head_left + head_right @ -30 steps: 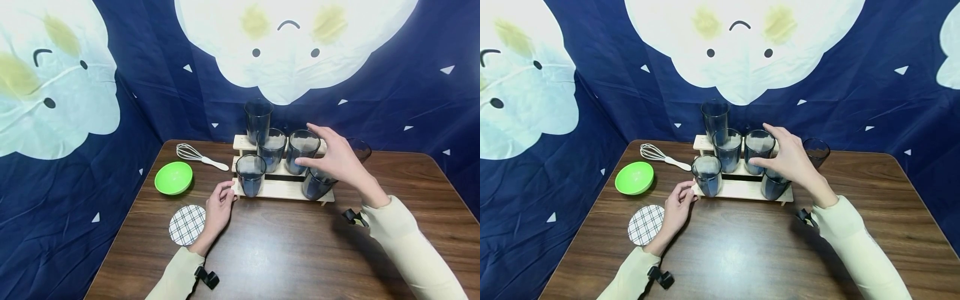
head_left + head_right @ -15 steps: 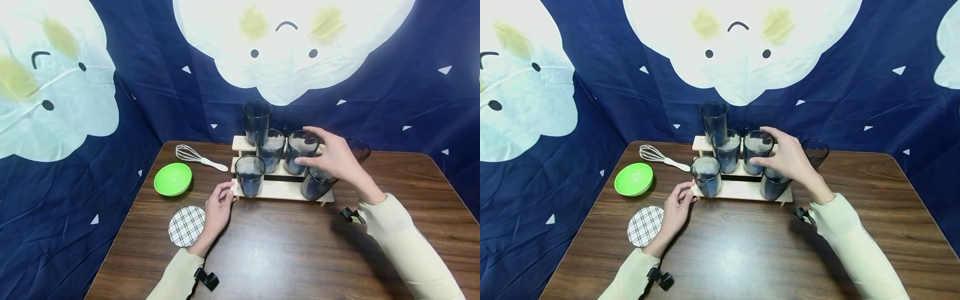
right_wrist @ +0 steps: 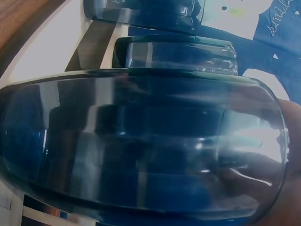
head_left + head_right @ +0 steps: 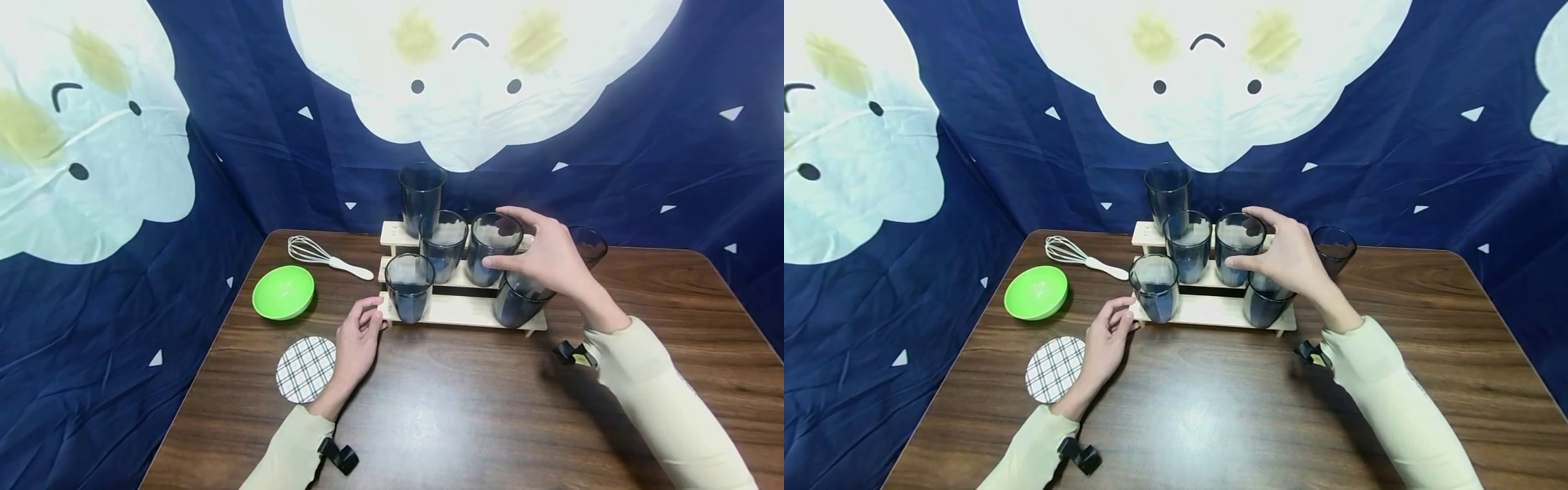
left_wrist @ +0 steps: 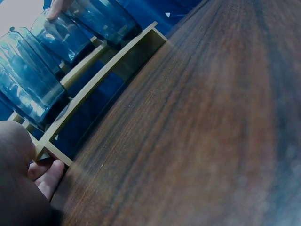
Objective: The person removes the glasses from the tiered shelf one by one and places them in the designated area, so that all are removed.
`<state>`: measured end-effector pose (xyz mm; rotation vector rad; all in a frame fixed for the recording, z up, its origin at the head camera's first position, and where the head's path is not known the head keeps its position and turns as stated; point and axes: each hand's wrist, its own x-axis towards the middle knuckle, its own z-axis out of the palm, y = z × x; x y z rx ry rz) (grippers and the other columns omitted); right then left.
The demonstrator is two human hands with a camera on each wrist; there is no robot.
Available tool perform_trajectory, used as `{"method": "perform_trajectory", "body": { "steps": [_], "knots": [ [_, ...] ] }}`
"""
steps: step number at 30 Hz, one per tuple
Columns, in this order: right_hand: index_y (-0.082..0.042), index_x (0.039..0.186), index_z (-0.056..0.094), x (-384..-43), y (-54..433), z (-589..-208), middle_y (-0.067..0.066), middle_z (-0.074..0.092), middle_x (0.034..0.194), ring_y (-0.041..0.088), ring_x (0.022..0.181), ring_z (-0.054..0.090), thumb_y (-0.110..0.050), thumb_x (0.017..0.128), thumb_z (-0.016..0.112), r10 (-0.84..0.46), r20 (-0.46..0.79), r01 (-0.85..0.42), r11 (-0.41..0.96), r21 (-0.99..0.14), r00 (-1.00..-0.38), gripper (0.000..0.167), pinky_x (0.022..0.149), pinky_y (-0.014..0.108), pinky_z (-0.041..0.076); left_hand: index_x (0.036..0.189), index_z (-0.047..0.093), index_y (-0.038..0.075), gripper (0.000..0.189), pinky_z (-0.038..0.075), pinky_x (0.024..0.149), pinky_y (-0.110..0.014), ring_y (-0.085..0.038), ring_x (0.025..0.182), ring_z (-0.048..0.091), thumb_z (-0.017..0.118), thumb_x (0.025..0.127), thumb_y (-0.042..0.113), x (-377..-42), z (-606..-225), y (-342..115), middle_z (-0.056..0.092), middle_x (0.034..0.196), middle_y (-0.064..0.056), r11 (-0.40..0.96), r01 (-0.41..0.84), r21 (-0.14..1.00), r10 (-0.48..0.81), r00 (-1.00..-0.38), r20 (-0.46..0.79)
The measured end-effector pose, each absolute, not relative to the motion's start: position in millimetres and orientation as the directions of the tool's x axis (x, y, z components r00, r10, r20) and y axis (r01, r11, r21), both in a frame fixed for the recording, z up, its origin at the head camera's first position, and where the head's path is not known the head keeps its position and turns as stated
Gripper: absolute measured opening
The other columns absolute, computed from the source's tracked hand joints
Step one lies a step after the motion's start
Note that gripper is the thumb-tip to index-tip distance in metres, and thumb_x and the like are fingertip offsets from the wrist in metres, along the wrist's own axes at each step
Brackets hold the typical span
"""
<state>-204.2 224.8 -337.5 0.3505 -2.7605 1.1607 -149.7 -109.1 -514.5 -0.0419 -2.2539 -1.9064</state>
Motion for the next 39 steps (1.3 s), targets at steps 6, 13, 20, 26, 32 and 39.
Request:
{"method": "perform_trajectory", "body": {
  "steps": [6, 13, 20, 26, 32, 39],
  "knots": [
    [-0.017, 0.157, 0.063, -203.7, 224.1, -338.5, 0.014, 0.07, 0.148, 0.037, 0.143, 0.059, -0.037, 0.079, 0.103, -0.156, 0.219, -0.266, 0.673, -0.69, -0.963, 0.09, 0.113, 0.06, 0.051, 0.135, 0.07, 0.0, 0.024, 0.068, 0.097, -0.035, -0.04, 0.101, 0.082, 0.064, 0.111, 0.002, -149.3, -513.6, -108.3, 0.081, 0.115, -0.025, 0.162, 0.137, 0.977, -0.1, -0.983, 0.154],
    [-0.017, 0.155, 0.065, -203.4, 223.3, -337.2, 0.013, 0.071, 0.146, 0.035, 0.143, 0.059, -0.035, 0.079, 0.104, -0.146, 0.243, -0.278, 0.66, -0.698, -0.959, 0.088, 0.116, 0.058, 0.05, 0.135, 0.07, 0.001, 0.024, 0.068, 0.097, -0.036, -0.039, 0.1, 0.082, 0.064, 0.111, 0.001, -148.7, -512.4, -108.1, 0.082, 0.113, -0.024, 0.174, 0.138, 0.975, -0.102, -0.982, 0.158],
    [-0.016, 0.156, 0.064, -202.7, 223.3, -331.6, 0.011, 0.064, 0.158, 0.036, 0.151, 0.053, -0.033, 0.08, 0.103, -0.137, 0.274, -0.295, 0.647, -0.703, -0.952, 0.087, 0.121, 0.062, 0.046, 0.135, 0.07, 0.001, 0.025, 0.068, 0.097, -0.034, -0.039, 0.1, 0.082, 0.063, 0.111, 0.001, -148.4, -511.4, -107.8, 0.082, 0.111, -0.023, 0.178, 0.137, 0.974, -0.102, -0.982, 0.157],
    [-0.018, 0.158, 0.062, -202.0, 225.1, -325.3, 0.009, 0.062, 0.161, 0.035, 0.152, 0.051, -0.032, 0.082, 0.102, -0.12, 0.276, -0.288, 0.63, -0.721, -0.953, 0.087, 0.12, 0.064, 0.046, 0.135, 0.07, 0.0, 0.025, 0.068, 0.097, -0.035, -0.04, 0.1, 0.082, 0.063, 0.111, 0.001, -148.5, -511.8, -108.4, 0.082, 0.113, -0.024, 0.179, 0.138, 0.974, -0.102, -0.982, 0.157],
    [-0.016, 0.157, 0.063, -202.0, 224.5, -321.1, 0.011, 0.066, 0.153, 0.032, 0.147, 0.056, -0.025, 0.082, 0.102, -0.084, 0.328, -0.313, 0.59, -0.744, -0.941, 0.085, 0.12, 0.061, 0.047, 0.135, 0.07, 0.001, 0.024, 0.068, 0.097, -0.035, -0.039, 0.1, 0.083, 0.064, 0.111, 0.002, -148.1, -510.8, -108.7, 0.082, 0.112, -0.022, 0.187, 0.137, 0.973, -0.107, -0.982, 0.159],
    [-0.017, 0.155, 0.065, -201.5, 221.1, -317.3, 0.009, 0.073, 0.14, 0.018, 0.135, 0.062, -0.018, 0.082, 0.101, -0.028, 0.42, -0.365, 0.551, -0.75, -0.907, 0.081, 0.114, 0.035, 0.05, 0.135, 0.07, 0.002, 0.024, 0.068, 0.097, -0.035, -0.038, 0.1, 0.083, 0.064, 0.111, 0.002, -147.6, -510.2, -108.0, 0.082, 0.111, -0.022, 0.187, 0.147, 0.971, -0.099, -0.981, 0.167]
  ]
}}
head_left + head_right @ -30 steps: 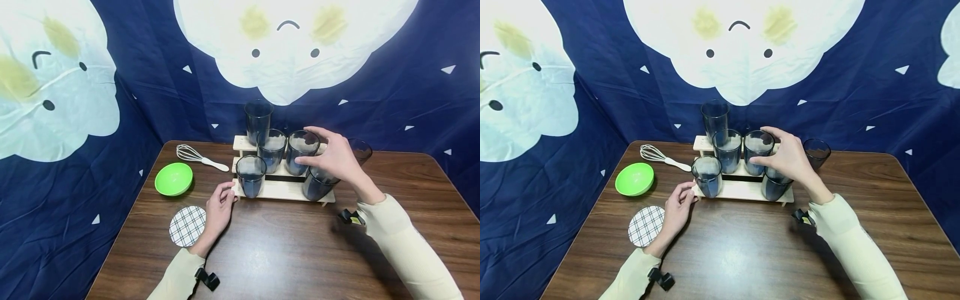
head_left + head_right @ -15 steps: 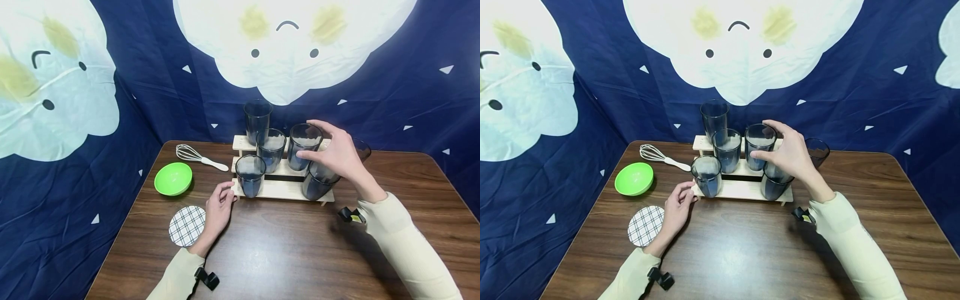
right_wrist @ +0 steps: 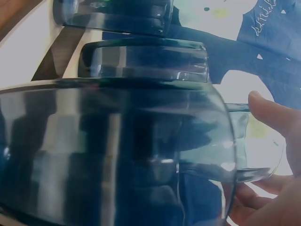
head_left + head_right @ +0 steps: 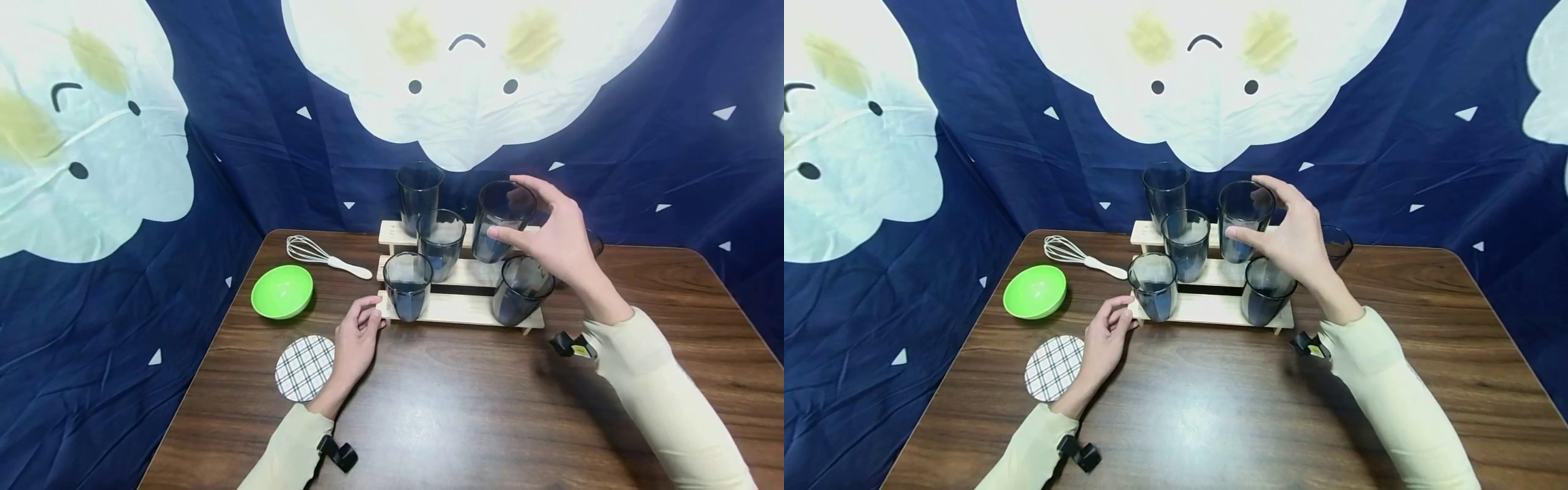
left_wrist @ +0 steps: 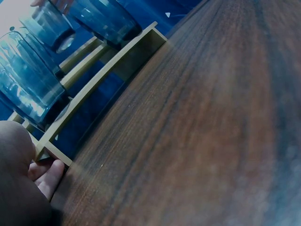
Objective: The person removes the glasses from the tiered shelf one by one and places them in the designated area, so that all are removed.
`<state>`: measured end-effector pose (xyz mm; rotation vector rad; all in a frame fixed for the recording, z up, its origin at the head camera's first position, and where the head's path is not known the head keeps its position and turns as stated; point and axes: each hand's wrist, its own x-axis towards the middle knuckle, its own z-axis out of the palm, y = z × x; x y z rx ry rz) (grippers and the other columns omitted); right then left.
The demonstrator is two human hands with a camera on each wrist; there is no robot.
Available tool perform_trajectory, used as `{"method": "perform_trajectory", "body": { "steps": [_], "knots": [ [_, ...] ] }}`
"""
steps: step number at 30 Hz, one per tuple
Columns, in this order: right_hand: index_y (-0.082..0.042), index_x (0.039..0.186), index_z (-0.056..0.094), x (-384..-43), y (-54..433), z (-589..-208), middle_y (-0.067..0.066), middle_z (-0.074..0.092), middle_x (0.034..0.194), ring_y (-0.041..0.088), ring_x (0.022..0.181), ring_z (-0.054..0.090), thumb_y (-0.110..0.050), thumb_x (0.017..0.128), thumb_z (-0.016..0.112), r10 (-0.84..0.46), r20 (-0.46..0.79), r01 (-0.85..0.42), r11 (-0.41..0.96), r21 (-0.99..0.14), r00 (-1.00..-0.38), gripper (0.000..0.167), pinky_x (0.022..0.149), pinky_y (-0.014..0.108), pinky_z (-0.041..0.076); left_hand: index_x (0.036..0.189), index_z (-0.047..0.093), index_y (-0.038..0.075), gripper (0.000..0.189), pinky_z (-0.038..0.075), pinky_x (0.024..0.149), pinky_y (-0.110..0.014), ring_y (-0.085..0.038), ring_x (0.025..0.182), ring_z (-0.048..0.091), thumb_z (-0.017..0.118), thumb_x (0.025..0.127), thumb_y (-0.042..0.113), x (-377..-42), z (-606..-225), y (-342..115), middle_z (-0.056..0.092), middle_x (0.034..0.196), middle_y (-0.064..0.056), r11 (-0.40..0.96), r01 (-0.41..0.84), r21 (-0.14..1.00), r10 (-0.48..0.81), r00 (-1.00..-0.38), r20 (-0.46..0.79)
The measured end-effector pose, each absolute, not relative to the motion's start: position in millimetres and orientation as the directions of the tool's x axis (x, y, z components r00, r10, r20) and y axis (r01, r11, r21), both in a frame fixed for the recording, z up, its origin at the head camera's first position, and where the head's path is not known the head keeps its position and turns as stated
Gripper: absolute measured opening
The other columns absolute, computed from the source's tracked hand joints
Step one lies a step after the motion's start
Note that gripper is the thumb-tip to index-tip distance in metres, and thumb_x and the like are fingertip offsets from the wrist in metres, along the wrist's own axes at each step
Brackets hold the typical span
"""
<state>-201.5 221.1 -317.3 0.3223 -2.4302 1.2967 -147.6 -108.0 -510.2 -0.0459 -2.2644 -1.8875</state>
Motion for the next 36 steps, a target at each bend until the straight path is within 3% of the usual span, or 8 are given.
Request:
{"method": "perform_trajectory", "body": {
  "steps": [5, 13, 21, 27, 36],
  "knots": [
    [-0.021, 0.155, 0.066, -200.8, 217.5, -313.2, 0.01, 0.074, 0.131, 0.009, 0.123, 0.064, -0.015, 0.083, 0.099, 0.0, 0.453, -0.392, 0.502, -0.771, -0.891, 0.08, 0.107, 0.018, 0.048, 0.134, 0.07, 0.001, 0.024, 0.068, 0.093, -0.03, -0.032, 0.095, 0.083, 0.063, 0.111, 0.001, -147.9, -514.2, -108.4, 0.083, 0.109, -0.021, 0.194, 0.169, 0.966, -0.099, -0.977, 0.19],
    [-0.016, 0.151, 0.069, -203.7, 212.7, -310.0, 0.006, 0.074, 0.121, 0.013, 0.114, 0.066, -0.003, 0.08, 0.097, 0.048, 0.549, -0.49, 0.391, -0.779, -0.835, 0.077, 0.099, 0.02, 0.051, 0.135, 0.07, 0.0, 0.025, 0.068, 0.098, -0.036, -0.04, 0.1, 0.082, 0.063, 0.111, 0.001, -147.6, -512.7, -107.4, 0.082, 0.111, -0.023, 0.177, 0.136, 0.975, -0.103, -0.982, 0.156],
    [-0.013, 0.145, 0.073, -198.3, 207.7, -302.5, 0.004, 0.075, 0.116, 0.02, 0.112, 0.068, 0.003, 0.08, 0.095, 0.115, 0.604, -0.559, 0.276, -0.782, -0.788, 0.07, 0.092, 0.024, 0.055, 0.135, 0.07, 0.0, 0.025, 0.068, 0.097, -0.035, -0.04, 0.101, 0.082, 0.063, 0.111, 0.0, -147.7, -511.7, -106.8, 0.082, 0.112, -0.024, 0.161, 0.133, 0.978, -0.102, -0.983, 0.151],
    [-0.016, 0.143, 0.075, -192.1, 207.4, -295.5, 0.003, 0.075, 0.114, 0.02, 0.112, 0.068, 0.001, 0.079, 0.095, 0.139, 0.616, -0.566, 0.283, -0.775, -0.775, 0.069, 0.096, 0.024, 0.055, 0.135, 0.07, 0.0, 0.024, 0.068, 0.097, -0.037, -0.041, 0.1, 0.082, 0.063, 0.111, 0.0, -147.8, -512.7, -106.8, 0.081, 0.112, -0.025, 0.159, 0.139, 0.978, -0.101, -0.983, 0.156],
    [-0.018, 0.143, 0.075, -183.4, 207.5, -288.9, 0.001, 0.074, 0.113, 0.02, 0.113, 0.067, 0.0, 0.078, 0.095, 0.173, 0.61, -0.553, 0.287, -0.783, -0.773, 0.071, 0.092, 0.023, 0.053, 0.135, 0.07, 0.001, 0.024, 0.068, 0.096, -0.035, -0.04, 0.1, 0.083, 0.064, 0.111, 0.001, -148.3, -511.6, -108.0, 0.082, 0.112, -0.023, 0.18, 0.136, 0.974, -0.106, -0.982, 0.157]
  ]
}}
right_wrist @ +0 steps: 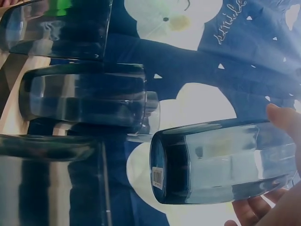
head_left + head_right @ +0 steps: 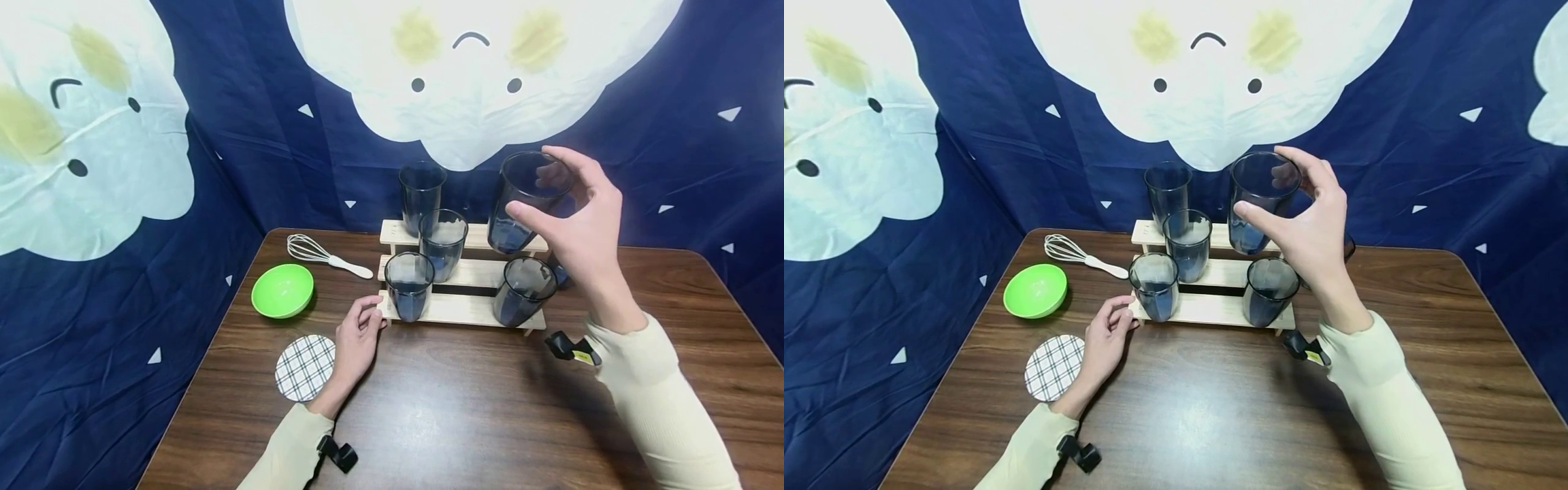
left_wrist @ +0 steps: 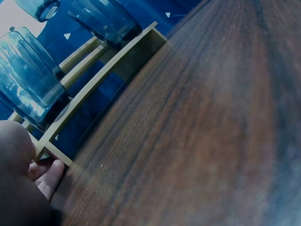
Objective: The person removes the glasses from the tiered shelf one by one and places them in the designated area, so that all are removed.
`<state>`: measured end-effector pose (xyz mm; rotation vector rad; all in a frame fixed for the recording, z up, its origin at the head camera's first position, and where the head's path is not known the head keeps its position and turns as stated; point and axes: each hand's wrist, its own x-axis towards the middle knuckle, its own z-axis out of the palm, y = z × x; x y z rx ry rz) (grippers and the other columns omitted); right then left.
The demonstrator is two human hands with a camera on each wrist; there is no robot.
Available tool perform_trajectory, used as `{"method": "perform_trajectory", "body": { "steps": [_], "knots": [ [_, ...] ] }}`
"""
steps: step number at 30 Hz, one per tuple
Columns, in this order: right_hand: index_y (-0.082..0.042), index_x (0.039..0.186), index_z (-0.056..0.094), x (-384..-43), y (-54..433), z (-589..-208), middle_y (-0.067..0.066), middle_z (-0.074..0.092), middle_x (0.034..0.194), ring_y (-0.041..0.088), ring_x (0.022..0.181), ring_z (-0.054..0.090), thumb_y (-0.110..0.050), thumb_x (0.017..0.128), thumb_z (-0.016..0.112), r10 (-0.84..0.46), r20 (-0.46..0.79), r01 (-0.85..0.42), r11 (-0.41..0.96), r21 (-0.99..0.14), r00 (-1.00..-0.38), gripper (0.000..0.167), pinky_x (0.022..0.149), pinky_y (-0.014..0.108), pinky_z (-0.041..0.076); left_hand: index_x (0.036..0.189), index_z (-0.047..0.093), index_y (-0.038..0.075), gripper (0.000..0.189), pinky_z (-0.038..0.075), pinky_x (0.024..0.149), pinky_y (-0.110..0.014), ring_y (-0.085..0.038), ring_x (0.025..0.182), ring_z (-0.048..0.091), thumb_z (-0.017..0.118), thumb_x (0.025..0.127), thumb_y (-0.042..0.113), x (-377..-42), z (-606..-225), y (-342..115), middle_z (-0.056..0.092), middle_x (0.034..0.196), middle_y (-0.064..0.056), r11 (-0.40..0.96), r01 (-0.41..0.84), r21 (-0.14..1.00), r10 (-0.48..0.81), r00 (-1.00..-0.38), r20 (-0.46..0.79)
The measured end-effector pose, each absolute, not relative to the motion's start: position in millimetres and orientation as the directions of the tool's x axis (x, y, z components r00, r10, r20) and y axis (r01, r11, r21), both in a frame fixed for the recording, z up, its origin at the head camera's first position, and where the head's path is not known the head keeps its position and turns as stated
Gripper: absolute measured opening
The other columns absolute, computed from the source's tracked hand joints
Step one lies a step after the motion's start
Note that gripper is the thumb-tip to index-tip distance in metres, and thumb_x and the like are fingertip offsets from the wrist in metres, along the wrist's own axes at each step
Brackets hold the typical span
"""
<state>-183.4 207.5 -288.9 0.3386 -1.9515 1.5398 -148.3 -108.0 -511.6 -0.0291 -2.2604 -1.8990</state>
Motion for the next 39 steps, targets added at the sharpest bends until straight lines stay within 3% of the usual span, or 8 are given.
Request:
{"method": "perform_trajectory", "body": {
  "steps": [8, 15, 24, 34, 39],
  "knots": [
    [-0.011, 0.138, 0.077, -176.2, 210.8, -283.6, 0.005, 0.075, 0.112, 0.021, 0.11, 0.068, 0.008, 0.072, 0.095, 0.241, 0.595, -0.566, 0.184, -0.803, -0.767, 0.07, 0.083, 0.021, 0.057, 0.135, 0.07, 0.001, 0.024, 0.068, 0.096, -0.034, -0.04, 0.1, 0.082, 0.063, 0.111, 0.001, -149.0, -511.9, -107.9, 0.082, 0.113, -0.024, 0.171, 0.141, 0.975, -0.103, -0.982, 0.16],
    [-0.005, 0.136, 0.077, -172.7, 215.4, -284.7, 0.002, 0.072, 0.117, 0.021, 0.111, 0.069, 0.011, 0.069, 0.094, 0.251, 0.688, -0.645, 0.24, -0.725, -0.681, 0.071, 0.101, 0.023, 0.056, 0.135, 0.07, 0.002, 0.024, 0.068, 0.096, -0.035, -0.039, 0.1, 0.083, 0.064, 0.111, 0.002, -148.6, -509.9, -107.5, 0.082, 0.113, -0.023, 0.184, 0.139, 0.973, -0.103, -0.982, 0.16],
    [-0.005, 0.135, 0.078, -166.5, 226.1, -287.4, 0.002, 0.072, 0.115, 0.019, 0.107, 0.069, 0.012, 0.07, 0.092, 0.3, 0.687, -0.633, 0.266, -0.727, -0.662, 0.069, 0.09, 0.02, 0.056, 0.135, 0.07, 0.001, 0.024, 0.068, 0.096, -0.031, -0.039, 0.099, 0.083, 0.064, 0.112, 0.002, -148.3, -508.8, -108.3, 0.082, 0.111, -0.022, 0.193, 0.151, 0.97, -0.099, -0.98, 0.172],
    [0.005, 0.127, 0.078, -160.5, 236.9, -289.8, 0.011, 0.071, 0.108, 0.022, 0.099, 0.069, 0.021, 0.064, 0.087, 0.399, 0.66, -0.704, 0.051, -0.709, -0.636, 0.065, 0.086, 0.019, 0.063, 0.135, 0.07, 0.001, 0.024, 0.067, 0.097, -0.031, -0.039, 0.1, 0.083, 0.063, 0.111, 0.002, -148.2, -508.9, -108.2, 0.082, 0.112, -0.023, 0.183, 0.145, 0.972, -0.095, -0.982, 0.165],
    [0.004, 0.126, 0.079, -156.0, 245.6, -292.6, 0.01, 0.071, 0.106, 0.02, 0.097, 0.069, 0.021, 0.063, 0.088, 0.438, 0.661, -0.692, 0.113, -0.713, -0.609, 0.066, 0.088, 0.019, 0.062, 0.135, 0.069, -0.001, 0.025, 0.068, 0.097, -0.033, -0.04, 0.1, 0.082, 0.063, 0.111, 0.0, -148.3, -510.3, -107.8, 0.082, 0.11, -0.024, 0.167, 0.149, 0.975, -0.096, -0.981, 0.167]
  ]
}}
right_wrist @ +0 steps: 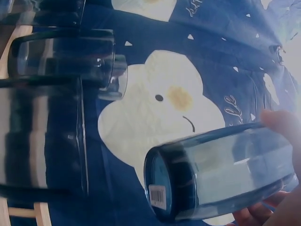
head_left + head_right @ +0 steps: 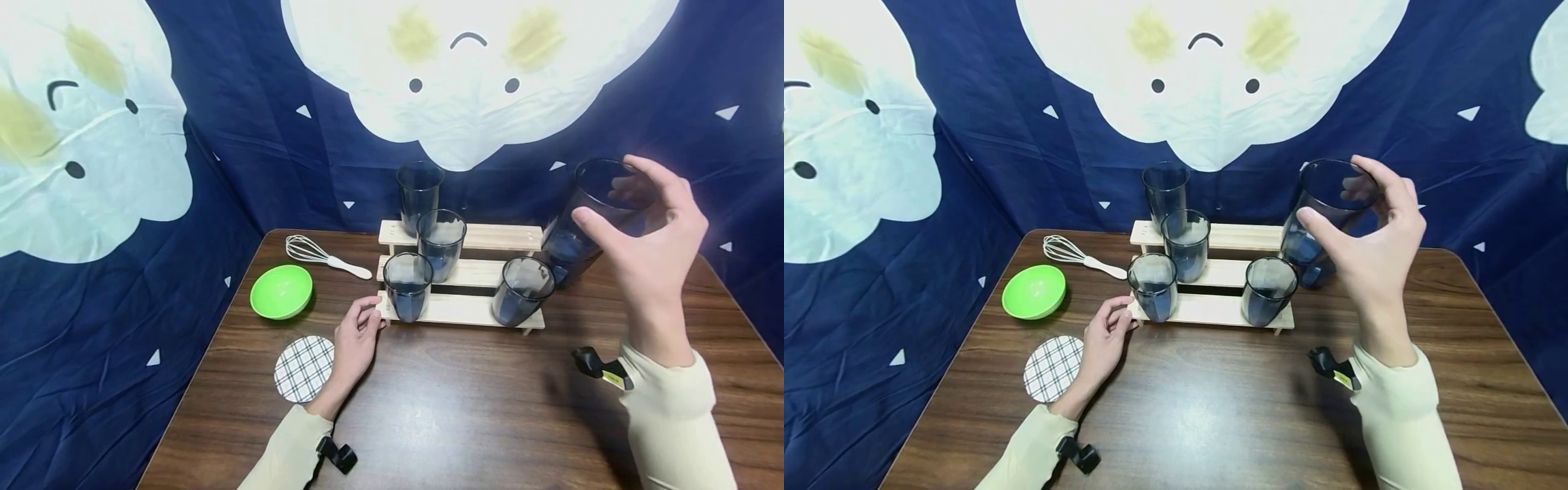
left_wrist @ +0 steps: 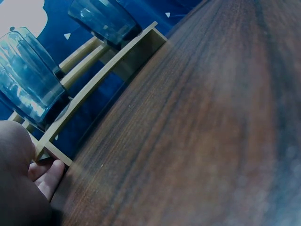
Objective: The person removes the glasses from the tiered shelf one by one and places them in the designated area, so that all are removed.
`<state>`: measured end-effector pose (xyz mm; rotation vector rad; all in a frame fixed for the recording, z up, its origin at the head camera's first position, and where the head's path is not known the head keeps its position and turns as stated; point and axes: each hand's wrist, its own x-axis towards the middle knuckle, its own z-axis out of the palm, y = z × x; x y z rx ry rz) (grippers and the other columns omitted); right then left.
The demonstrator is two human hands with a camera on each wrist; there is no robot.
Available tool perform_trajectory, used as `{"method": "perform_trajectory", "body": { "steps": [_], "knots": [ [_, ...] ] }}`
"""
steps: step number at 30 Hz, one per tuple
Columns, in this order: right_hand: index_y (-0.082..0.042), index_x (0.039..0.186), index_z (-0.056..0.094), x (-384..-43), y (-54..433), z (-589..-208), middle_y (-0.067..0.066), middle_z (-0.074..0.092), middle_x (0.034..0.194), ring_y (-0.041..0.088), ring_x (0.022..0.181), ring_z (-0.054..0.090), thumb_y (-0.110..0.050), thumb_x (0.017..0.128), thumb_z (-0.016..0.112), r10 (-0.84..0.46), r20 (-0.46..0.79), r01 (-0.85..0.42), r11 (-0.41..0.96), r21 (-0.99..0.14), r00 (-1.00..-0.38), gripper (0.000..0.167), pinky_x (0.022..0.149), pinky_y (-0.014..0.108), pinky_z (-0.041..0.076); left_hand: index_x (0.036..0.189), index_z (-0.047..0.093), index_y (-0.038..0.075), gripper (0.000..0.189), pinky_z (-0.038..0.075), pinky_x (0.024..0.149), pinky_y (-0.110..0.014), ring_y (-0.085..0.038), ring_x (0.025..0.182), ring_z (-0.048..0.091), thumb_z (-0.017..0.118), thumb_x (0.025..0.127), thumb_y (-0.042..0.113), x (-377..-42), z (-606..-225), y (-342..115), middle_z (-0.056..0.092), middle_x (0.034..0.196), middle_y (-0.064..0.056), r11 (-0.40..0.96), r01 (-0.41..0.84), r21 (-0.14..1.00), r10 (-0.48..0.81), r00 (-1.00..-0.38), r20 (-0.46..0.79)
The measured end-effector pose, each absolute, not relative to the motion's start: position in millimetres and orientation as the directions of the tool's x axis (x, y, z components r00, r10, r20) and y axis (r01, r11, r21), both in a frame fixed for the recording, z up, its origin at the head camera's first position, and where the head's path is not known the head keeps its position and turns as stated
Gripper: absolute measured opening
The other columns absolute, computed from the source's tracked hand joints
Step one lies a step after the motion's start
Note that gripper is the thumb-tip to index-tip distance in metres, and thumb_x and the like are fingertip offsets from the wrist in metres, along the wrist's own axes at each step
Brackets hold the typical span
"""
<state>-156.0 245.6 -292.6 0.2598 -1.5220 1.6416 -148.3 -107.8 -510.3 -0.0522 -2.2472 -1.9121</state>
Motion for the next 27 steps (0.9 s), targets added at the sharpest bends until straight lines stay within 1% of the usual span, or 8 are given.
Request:
{"method": "perform_trajectory", "body": {
  "steps": [3, 5, 12, 16, 19, 23, 25, 27],
  "knots": [
    [0.002, 0.127, 0.08, -152.3, 251.3, -295.6, 0.008, 0.07, 0.105, 0.018, 0.097, 0.069, 0.02, 0.063, 0.089, 0.457, 0.655, -0.666, 0.165, -0.727, -0.601, 0.067, 0.086, 0.017, 0.062, 0.135, 0.07, 0.0, 0.025, 0.068, 0.096, -0.034, -0.04, 0.101, 0.082, 0.063, 0.111, 0.0, -148.3, -511.0, -107.6, 0.082, 0.111, -0.024, 0.171, 0.152, 0.974, -0.094, -0.981, 0.169],
    [0.002, 0.127, 0.08, -150.1, 255.3, -298.0, 0.007, 0.069, 0.103, 0.017, 0.096, 0.069, 0.02, 0.062, 0.089, 0.465, 0.648, -0.656, 0.172, -0.735, -0.603, 0.068, 0.083, 0.015, 0.062, 0.135, 0.069, 0.0, 0.025, 0.068, 0.097, -0.034, -0.04, 0.1, 0.082, 0.063, 0.111, 0.001, -148.4, -511.7, -107.7, 0.082, 0.111, -0.024, 0.176, 0.155, 0.972, -0.093, -0.98, 0.173],
    [0.009, 0.125, 0.077, -147.0, 269.2, -307.5, 0.01, 0.072, 0.096, 0.018, 0.091, 0.069, 0.027, 0.059, 0.087, 0.48, 0.631, -0.69, 0.072, -0.72, -0.609, 0.069, 0.077, 0.016, 0.065, 0.135, 0.07, 0.0, 0.024, 0.068, 0.096, -0.034, -0.04, 0.1, 0.083, 0.064, 0.111, 0.002, -147.8, -511.9, -108.1, 0.082, 0.112, -0.023, 0.187, 0.161, 0.969, -0.093, -0.979, 0.181],
    [0.013, 0.125, 0.075, -146.6, 275.6, -311.7, 0.013, 0.071, 0.096, 0.021, 0.091, 0.069, 0.032, 0.058, 0.083, 0.481, 0.619, -0.71, -0.01, -0.704, -0.62, 0.07, 0.077, 0.02, 0.068, 0.134, 0.07, 0.001, 0.024, 0.068, 0.095, -0.031, -0.04, 0.099, 0.083, 0.064, 0.112, 0.002, -147.6, -511.3, -108.3, 0.082, 0.113, -0.023, 0.19, 0.167, 0.968, -0.097, -0.977, 0.188],
    [0.014, 0.125, 0.075, -145.6, 280.6, -314.1, 0.015, 0.073, 0.096, 0.022, 0.09, 0.07, 0.034, 0.058, 0.082, 0.487, 0.61, -0.712, -0.035, -0.701, -0.625, 0.07, 0.079, 0.021, 0.069, 0.135, 0.07, 0.001, 0.024, 0.068, 0.095, -0.03, -0.04, 0.099, 0.083, 0.064, 0.112, 0.003, -148.0, -510.9, -108.3, 0.082, 0.113, -0.023, 0.187, 0.167, 0.968, -0.095, -0.978, 0.187],
    [0.012, 0.124, 0.076, -144.1, 287.6, -315.4, 0.013, 0.074, 0.093, 0.019, 0.085, 0.07, 0.031, 0.06, 0.084, 0.501, 0.609, -0.699, 0.011, -0.715, -0.615, 0.067, 0.078, 0.018, 0.067, 0.135, 0.07, 0.001, 0.024, 0.068, 0.095, -0.032, -0.039, 0.099, 0.083, 0.064, 0.112, 0.003, -148.4, -511.1, -108.3, 0.082, 0.113, -0.023, 0.188, 0.158, 0.969, -0.095, -0.98, 0.178],
    [0.01, 0.124, 0.078, -143.2, 290.9, -315.3, 0.01, 0.075, 0.093, 0.016, 0.084, 0.069, 0.028, 0.062, 0.086, 0.506, 0.612, -0.676, 0.075, -0.733, -0.608, 0.065, 0.079, 0.015, 0.065, 0.135, 0.07, 0.001, 0.024, 0.068, 0.096, -0.034, -0.039, 0.099, 0.083, 0.064, 0.112, 0.003, -148.8, -511.6, -108.4, 0.082, 0.113, -0.023, 0.188, 0.155, 0.97, -0.095, -0.98, 0.175],
    [0.008, 0.124, 0.079, -141.9, 294.2, -315.3, 0.009, 0.076, 0.093, 0.015, 0.083, 0.069, 0.027, 0.064, 0.086, 0.509, 0.613, -0.664, 0.103, -0.74, -0.604, 0.064, 0.079, 0.015, 0.063, 0.135, 0.07, 0.001, 0.024, 0.068, 0.097, -0.035, -0.039, 0.1, 0.083, 0.064, 0.112, 0.003, -149.3, -512.3, -108.5, 0.082, 0.113, -0.023, 0.188, 0.154, 0.97, -0.094, -0.98, 0.174]
  ]
}}
